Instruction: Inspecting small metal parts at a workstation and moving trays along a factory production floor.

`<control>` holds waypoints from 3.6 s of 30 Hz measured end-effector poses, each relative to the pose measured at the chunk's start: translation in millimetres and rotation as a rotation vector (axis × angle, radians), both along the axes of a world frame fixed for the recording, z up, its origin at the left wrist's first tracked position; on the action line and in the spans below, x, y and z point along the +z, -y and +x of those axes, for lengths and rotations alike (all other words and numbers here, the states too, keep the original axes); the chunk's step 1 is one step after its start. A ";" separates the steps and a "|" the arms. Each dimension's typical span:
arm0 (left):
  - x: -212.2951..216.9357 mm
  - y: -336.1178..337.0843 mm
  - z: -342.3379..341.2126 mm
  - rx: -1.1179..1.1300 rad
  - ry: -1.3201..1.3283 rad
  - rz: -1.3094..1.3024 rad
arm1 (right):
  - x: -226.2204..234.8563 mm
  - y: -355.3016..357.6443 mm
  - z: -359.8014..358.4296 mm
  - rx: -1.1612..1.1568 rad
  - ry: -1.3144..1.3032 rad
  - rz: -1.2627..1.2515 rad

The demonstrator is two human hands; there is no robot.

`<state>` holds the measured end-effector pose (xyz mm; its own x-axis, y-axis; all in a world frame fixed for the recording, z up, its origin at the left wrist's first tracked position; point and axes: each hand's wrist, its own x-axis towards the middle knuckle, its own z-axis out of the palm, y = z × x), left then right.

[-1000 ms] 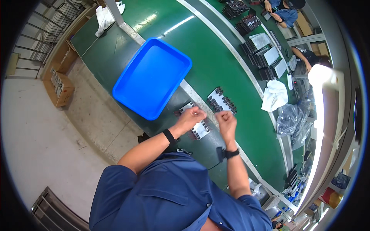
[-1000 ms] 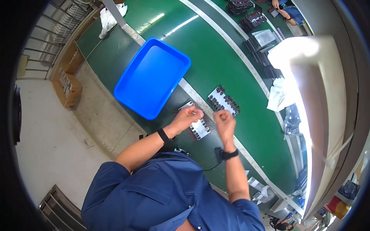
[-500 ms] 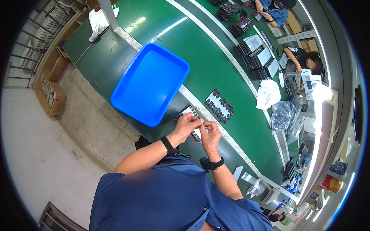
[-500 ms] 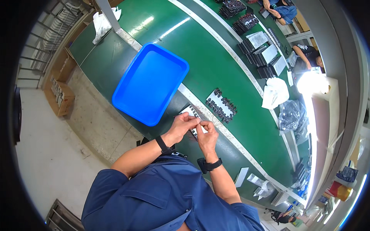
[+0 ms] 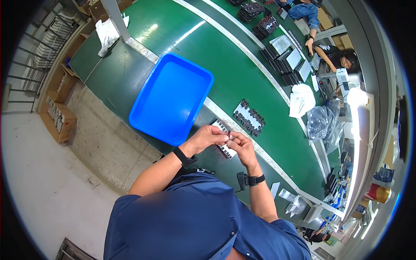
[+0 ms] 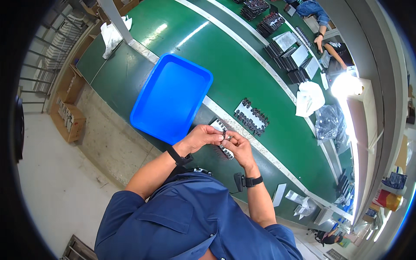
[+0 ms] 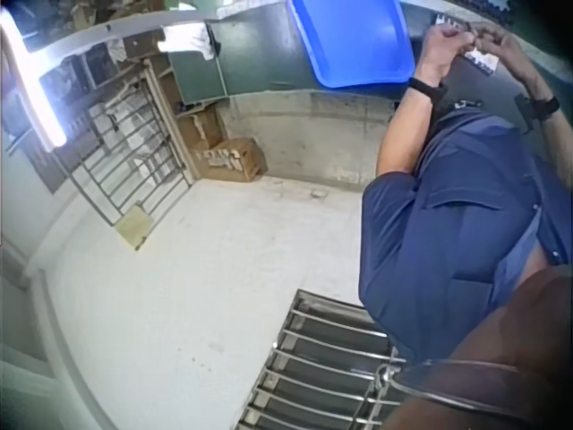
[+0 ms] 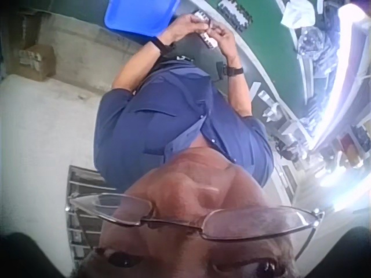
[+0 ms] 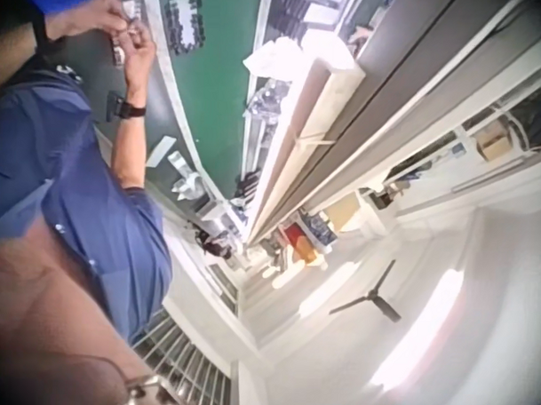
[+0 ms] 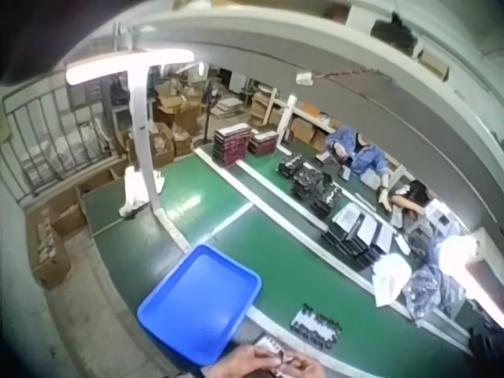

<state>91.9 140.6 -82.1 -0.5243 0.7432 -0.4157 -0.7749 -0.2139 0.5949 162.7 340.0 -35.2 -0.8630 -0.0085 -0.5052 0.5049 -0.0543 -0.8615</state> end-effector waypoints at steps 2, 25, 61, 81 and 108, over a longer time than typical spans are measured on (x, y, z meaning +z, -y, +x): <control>0.4 3.5 -2.9 -0.039 -0.007 0.004 | 0.8 3.8 0.7 -0.026 -0.005 -0.045; -6.8 -9.0 8.3 -0.036 0.013 -0.122 | -16.3 -21.8 6.9 -0.070 0.037 -0.080; -34.9 22.9 5.9 0.027 0.018 -0.420 | -147.7 -167.6 -143.9 -0.048 0.214 0.678; -43.0 28.9 7.2 0.030 0.009 -0.451 | -135.4 -127.4 -133.7 0.102 -0.188 1.040; -46.5 26.1 7.7 0.002 -0.024 -0.461 | -117.1 -111.9 -114.2 0.268 -0.165 1.081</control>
